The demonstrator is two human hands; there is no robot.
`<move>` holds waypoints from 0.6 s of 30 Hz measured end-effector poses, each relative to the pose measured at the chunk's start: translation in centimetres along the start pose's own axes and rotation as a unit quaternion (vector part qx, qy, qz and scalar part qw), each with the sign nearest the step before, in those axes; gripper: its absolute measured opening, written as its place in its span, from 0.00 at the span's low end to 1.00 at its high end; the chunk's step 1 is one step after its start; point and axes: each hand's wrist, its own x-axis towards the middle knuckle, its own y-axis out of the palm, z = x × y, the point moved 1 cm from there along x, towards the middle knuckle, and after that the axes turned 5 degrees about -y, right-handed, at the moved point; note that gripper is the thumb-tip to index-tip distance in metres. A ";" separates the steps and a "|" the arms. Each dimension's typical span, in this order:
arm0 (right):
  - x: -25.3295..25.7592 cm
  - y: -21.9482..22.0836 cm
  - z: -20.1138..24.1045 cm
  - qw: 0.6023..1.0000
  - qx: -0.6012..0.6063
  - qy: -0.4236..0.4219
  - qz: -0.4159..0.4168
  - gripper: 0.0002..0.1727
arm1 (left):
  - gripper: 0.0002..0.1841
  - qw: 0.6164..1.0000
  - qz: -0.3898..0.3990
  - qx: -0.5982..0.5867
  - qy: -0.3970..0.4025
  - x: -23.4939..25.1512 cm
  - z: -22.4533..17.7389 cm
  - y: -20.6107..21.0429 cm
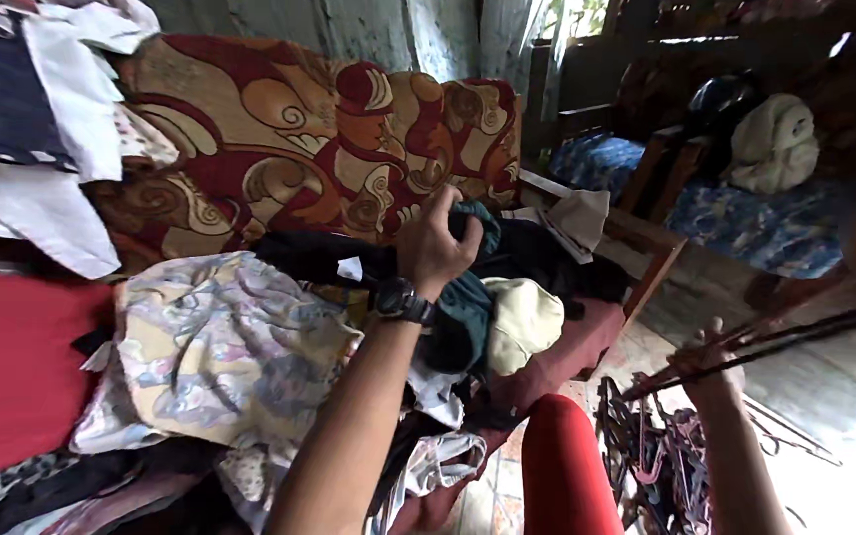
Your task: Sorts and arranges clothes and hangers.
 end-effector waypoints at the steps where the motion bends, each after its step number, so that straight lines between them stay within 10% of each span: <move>1: 0.4 -2.4 -1.3 0.993 -0.103 0.012 -0.047 0.12 | 0.23 0.998 0.015 0.057 0.012 0.0 0.8 0.0; 6: 0.9 -13.3 -7.5 0.921 -0.363 0.086 -0.113 0.34 | 0.42 0.926 0.262 0.256 -0.092 -3.7 5.2 5.2; 10: 1.0 -19.1 -11.5 0.879 -0.419 0.199 -0.109 0.29 | 0.34 0.879 0.424 0.216 -0.032 -8.3 5.9 8.2; 13: 2.1 -23.9 -16.6 0.846 -0.443 0.262 -0.139 0.31 | 0.58 0.851 0.496 0.165 -0.051 -11.1 6.6 9.5; 18: 2.9 -9.9 -14.7 0.923 -0.363 0.063 -0.115 0.45 | 0.25 0.850 0.506 0.145 0.015 -12.4 6.5 9.9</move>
